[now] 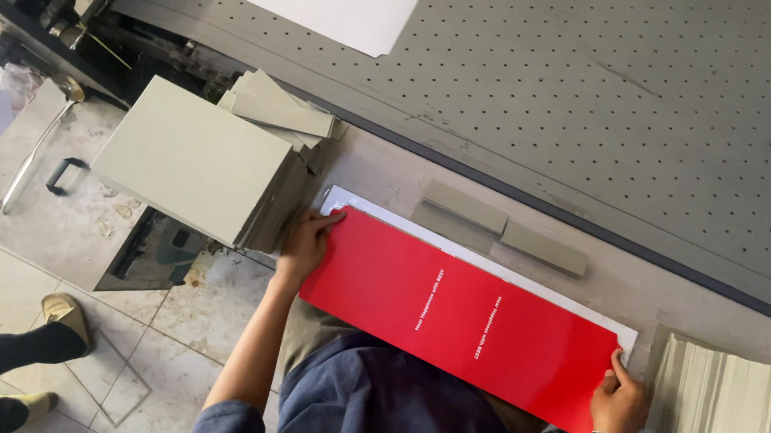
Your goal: The person assembles books by placing beige book blocks into white frames on a perforated table, then covering them with red covers. The person repeatedly picks up blocks, aligns them in the frames, and smooths the red covers over the blocks.
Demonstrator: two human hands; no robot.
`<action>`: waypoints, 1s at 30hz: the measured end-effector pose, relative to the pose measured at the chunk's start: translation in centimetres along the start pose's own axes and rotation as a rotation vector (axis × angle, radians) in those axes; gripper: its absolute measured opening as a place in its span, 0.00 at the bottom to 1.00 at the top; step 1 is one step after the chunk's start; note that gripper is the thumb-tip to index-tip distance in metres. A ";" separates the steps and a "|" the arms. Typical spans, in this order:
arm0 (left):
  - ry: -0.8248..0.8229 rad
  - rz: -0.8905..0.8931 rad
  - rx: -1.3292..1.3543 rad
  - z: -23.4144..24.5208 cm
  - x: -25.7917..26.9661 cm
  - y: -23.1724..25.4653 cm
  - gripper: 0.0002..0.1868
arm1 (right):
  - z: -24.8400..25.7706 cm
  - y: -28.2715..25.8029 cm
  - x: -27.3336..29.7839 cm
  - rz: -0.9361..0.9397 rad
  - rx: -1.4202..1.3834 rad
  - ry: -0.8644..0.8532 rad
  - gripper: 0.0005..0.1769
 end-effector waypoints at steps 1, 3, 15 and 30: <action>0.002 0.004 0.001 0.2 0.1 0.2 0.25 | -0.1 0.0 0.0 0.003 0.002 -0.002 0.25; 0.011 -0.004 0.044 0.7 0.1 0.9 0.26 | -0.5 0.5 0.1 -0.045 -0.023 -0.021 0.26; 0.022 0.009 0.004 1.4 -1.4 -1.9 0.24 | 0.1 -1.9 0.5 -0.070 -0.063 -0.047 0.22; 0.110 -0.089 -0.380 5.8 0.4 4.3 0.20 | 2.1 -6.5 1.5 -0.244 0.259 -0.155 0.23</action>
Point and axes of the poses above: each hand's wrist, its own x-axis away from the middle knuckle, its own z-axis out of the back of the hand, y = z × x, the point moved 10 cm from there along -x, towards the middle knuckle, and after that the axes turned 3 degrees about x, right-handed, at the moved point
